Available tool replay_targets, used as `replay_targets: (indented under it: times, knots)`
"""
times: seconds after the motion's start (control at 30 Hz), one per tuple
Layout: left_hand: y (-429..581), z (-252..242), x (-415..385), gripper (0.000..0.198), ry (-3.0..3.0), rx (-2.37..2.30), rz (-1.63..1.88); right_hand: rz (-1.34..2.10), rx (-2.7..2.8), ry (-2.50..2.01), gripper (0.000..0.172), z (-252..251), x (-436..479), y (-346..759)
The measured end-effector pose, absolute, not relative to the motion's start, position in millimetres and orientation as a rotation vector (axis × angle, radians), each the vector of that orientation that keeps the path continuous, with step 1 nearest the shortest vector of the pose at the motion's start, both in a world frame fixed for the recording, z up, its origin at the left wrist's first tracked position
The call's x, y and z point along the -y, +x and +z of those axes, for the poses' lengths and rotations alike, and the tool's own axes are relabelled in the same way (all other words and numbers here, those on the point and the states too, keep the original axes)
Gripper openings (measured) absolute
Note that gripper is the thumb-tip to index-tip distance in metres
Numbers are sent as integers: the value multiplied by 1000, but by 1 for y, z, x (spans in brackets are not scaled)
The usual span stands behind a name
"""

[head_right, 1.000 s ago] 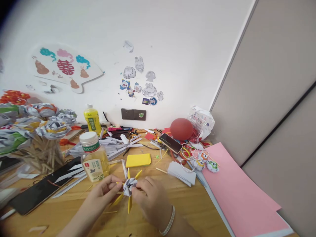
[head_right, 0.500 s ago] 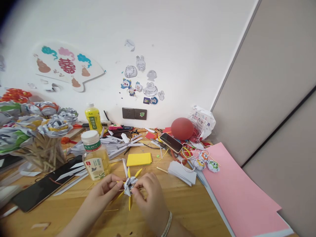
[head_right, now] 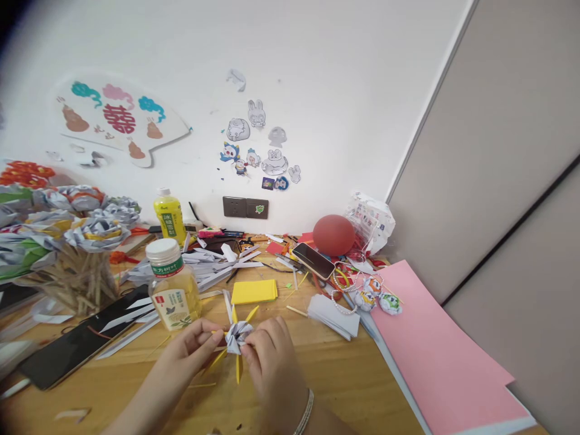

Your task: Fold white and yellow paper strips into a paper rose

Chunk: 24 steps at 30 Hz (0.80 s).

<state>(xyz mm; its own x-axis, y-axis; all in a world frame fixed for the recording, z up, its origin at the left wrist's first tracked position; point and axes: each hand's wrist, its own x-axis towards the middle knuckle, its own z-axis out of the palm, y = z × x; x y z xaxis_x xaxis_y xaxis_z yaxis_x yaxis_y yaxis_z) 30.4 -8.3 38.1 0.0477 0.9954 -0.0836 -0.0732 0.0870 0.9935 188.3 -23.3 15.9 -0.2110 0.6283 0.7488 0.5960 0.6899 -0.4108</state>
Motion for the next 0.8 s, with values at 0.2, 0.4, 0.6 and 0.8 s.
replay_targets:
  times: [0.2,0.4,0.6,0.8]
  knots:
    - [31,41,8,43,1079,-1133,1138,-21,1897,-938,19,16,22,189]
    - [31,41,8,40,1079,-1128,1162,-63,1892,-1020,18,17,24,189]
    - [30,39,7,41,1060,-1118,1132,-150,1904,-957,20,17,24,189]
    - [29,36,4,45,1090,-1138,1079,-172,1920,-985,25,20,24,187]
